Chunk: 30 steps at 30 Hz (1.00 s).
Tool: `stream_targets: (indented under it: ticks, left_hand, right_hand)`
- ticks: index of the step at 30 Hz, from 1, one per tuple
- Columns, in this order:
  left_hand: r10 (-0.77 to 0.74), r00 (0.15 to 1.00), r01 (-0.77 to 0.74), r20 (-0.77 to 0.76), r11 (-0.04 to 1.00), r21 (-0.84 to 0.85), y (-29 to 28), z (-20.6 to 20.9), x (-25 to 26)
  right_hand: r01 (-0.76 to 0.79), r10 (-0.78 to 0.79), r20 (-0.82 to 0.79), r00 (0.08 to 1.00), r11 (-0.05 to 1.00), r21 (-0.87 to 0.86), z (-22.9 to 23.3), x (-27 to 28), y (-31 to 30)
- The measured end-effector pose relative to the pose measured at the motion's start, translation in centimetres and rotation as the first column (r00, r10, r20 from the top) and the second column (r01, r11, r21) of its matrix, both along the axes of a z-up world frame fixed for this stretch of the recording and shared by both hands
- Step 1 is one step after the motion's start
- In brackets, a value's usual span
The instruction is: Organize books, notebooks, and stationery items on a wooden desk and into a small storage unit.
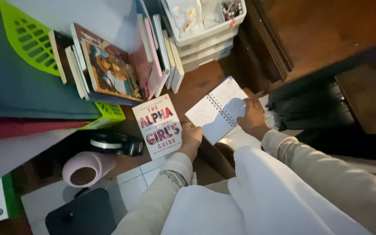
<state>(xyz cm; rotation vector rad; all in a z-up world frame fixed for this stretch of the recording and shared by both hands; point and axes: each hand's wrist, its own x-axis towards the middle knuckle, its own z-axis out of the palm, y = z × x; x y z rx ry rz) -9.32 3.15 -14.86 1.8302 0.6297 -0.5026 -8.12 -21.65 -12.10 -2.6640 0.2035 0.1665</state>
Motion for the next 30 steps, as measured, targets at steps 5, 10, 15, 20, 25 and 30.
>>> stream_targets:
  ticks: [5,10,15,20,25,30]
  left_hand:
    - [0.077,0.961,-0.147,-0.264,0.955,-0.259,0.5,-2.0,-1.8]
    - [0.084,0.933,-0.206,-0.351,0.923,-0.326,0.3,-2.4,-3.2]
    - [-0.018,0.957,-0.111,-0.290,0.901,-0.420,0.4,-2.6,-3.6]
    - [-0.006,0.963,-0.090,-0.269,0.935,-0.343,0.5,-2.1,-2.8]
    - [-0.036,0.995,-0.007,-0.091,0.903,-0.430,1.0,0.2,-1.7]
    - [0.068,0.987,0.009,0.145,0.881,-0.472,1.7,-1.4,-0.5]
  right_hand:
    - [0.003,0.002,-0.212,0.977,1.000,0.027,1.3,-0.3,-0.7]
    - [-0.102,0.100,-0.149,0.984,0.995,-0.005,0.6,-0.8,-1.2]
    - [0.148,-0.082,-0.263,0.961,0.959,0.240,-0.3,-0.5,-2.4]
    - [0.108,-0.061,-0.309,0.949,0.985,0.135,-0.7,-1.2,-2.7]
    - [0.328,-0.232,-0.331,0.914,0.906,0.269,-1.6,-3.0,-1.1]
    - [0.719,-0.436,-0.574,0.693,0.465,0.516,-2.2,-4.0,1.0]
